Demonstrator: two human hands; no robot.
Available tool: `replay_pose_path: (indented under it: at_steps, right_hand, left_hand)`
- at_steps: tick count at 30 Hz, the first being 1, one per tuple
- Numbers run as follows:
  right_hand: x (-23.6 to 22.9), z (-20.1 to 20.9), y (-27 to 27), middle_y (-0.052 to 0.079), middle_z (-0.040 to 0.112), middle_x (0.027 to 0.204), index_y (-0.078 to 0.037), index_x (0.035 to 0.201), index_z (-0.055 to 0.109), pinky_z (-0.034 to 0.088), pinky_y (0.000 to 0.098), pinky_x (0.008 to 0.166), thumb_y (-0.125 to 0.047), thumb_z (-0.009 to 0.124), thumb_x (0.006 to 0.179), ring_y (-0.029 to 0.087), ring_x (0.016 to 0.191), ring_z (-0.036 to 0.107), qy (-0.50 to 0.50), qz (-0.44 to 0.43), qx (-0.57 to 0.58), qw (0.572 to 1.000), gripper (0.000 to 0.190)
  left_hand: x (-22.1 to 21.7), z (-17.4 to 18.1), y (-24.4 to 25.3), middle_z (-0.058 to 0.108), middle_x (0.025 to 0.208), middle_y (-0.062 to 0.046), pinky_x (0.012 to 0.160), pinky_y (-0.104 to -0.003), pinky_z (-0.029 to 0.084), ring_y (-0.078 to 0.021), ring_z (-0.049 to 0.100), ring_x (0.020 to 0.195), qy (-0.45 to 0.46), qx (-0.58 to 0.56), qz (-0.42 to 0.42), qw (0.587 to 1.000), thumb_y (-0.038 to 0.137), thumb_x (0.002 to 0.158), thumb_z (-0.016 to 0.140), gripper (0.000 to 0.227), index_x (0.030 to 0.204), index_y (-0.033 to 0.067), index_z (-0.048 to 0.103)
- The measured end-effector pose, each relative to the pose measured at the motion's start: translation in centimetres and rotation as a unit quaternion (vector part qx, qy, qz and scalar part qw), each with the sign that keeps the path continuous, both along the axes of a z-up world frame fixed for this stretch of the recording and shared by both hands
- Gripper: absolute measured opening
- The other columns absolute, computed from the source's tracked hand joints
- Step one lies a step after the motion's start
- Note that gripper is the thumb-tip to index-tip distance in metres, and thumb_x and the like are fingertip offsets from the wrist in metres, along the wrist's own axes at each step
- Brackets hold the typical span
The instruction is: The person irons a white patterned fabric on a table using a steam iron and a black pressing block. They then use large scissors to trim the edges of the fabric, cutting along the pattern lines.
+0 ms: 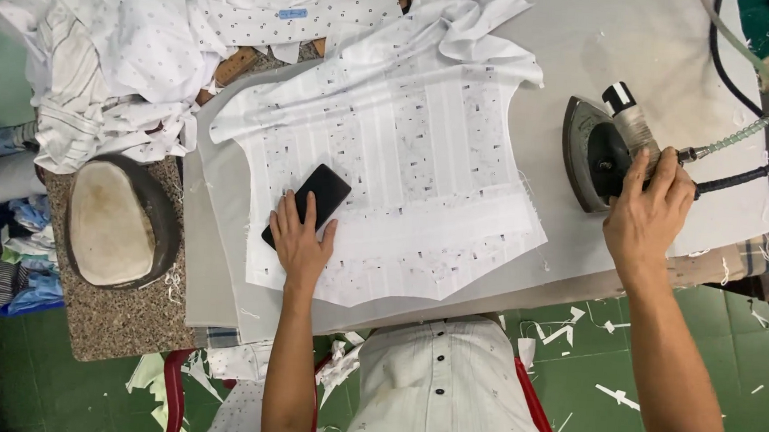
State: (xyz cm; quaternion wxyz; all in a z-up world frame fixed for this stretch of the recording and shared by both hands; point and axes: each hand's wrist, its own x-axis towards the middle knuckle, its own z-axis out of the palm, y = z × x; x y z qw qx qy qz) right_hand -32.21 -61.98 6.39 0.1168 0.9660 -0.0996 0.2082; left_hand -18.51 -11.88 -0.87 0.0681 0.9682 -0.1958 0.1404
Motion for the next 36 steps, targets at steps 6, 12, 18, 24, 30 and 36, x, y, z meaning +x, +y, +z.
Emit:
replay_pose_path:
  at_steps: [6,12,18,24,30,36]
  right_hand:
    - [0.4,1.0,0.9,0.033,0.051,0.14,0.007,0.145,0.055,0.047,0.0519,0.093,-0.017,0.098,0.07,0.044,0.115,0.054,0.012,-0.028,-0.008,0.999,0.089]
    - [3.3,-2.0,2.7,0.033,0.053,0.148,0.002,0.141,0.065,0.044,0.0585,0.103,-0.038,0.066,0.106,0.044,0.136,0.047,-0.025,-0.005,0.043,0.999,0.053]
    - [10.2,-4.0,8.2,0.025,0.063,0.131,-0.001,0.13,0.068,0.044,0.0495,0.105,-0.02,0.085,0.084,0.042,0.127,0.057,-0.033,0.099,0.156,0.982,0.052]
    - [18.2,-7.4,10.0,0.018,0.066,0.128,-0.003,0.131,0.067,0.049,0.0431,0.1,-0.022,0.076,0.091,0.034,0.125,0.06,0.015,0.161,0.19,0.968,0.045]
    - [30.1,-10.1,9.9,0.01,0.069,0.124,-0.01,0.129,0.068,0.052,0.0385,0.094,-0.018,0.071,0.094,0.026,0.119,0.064,0.011,0.206,0.125,0.97,0.036]
    - [39.3,-8.9,10.4,0.012,0.061,0.135,-0.025,0.114,0.072,0.044,0.0465,0.107,-0.019,0.075,0.091,0.032,0.134,0.055,0.025,0.246,0.019,0.969,0.024]
  left_hand:
    - [-1.1,-0.5,-0.6,0.042,0.157,-0.024,0.12,-0.058,0.028,-0.0413,0.042,0.142,0.019,-0.015,0.021,0.999,0.054,0.103,0.05,0.064,0.152,0.0135,0.048]
    - [-2.0,-0.5,-1.2,0.042,0.157,-0.024,0.116,-0.058,0.033,-0.041,0.046,0.139,0.009,-0.032,0.029,0.999,0.048,0.101,0.053,0.062,0.152,0.0136,0.048]
    - [-2.0,-0.3,-1.4,0.052,0.141,-0.017,0.102,-0.052,0.04,-0.0328,0.051,0.125,0.11,-0.105,0.043,0.987,0.035,0.091,0.072,0.061,0.148,0.0183,0.057]
    - [-0.6,-1.0,-2.5,0.055,0.135,-0.012,0.094,-0.043,0.044,-0.0271,0.053,0.117,0.095,-0.105,0.101,0.985,0.043,0.087,0.075,0.064,0.146,0.0232,0.059]
    - [2.8,-1.1,-3.5,0.056,0.133,-0.012,0.092,-0.042,0.045,-0.0275,0.054,0.115,0.088,-0.118,0.129,0.981,0.041,0.087,0.075,0.061,0.143,0.0222,0.061]
    - [7.1,-1.2,-5.2,0.055,0.132,-0.01,0.091,-0.041,0.045,-0.0256,0.054,0.115,0.069,-0.097,0.131,0.984,0.044,0.086,0.075,0.061,0.142,0.024,0.061]
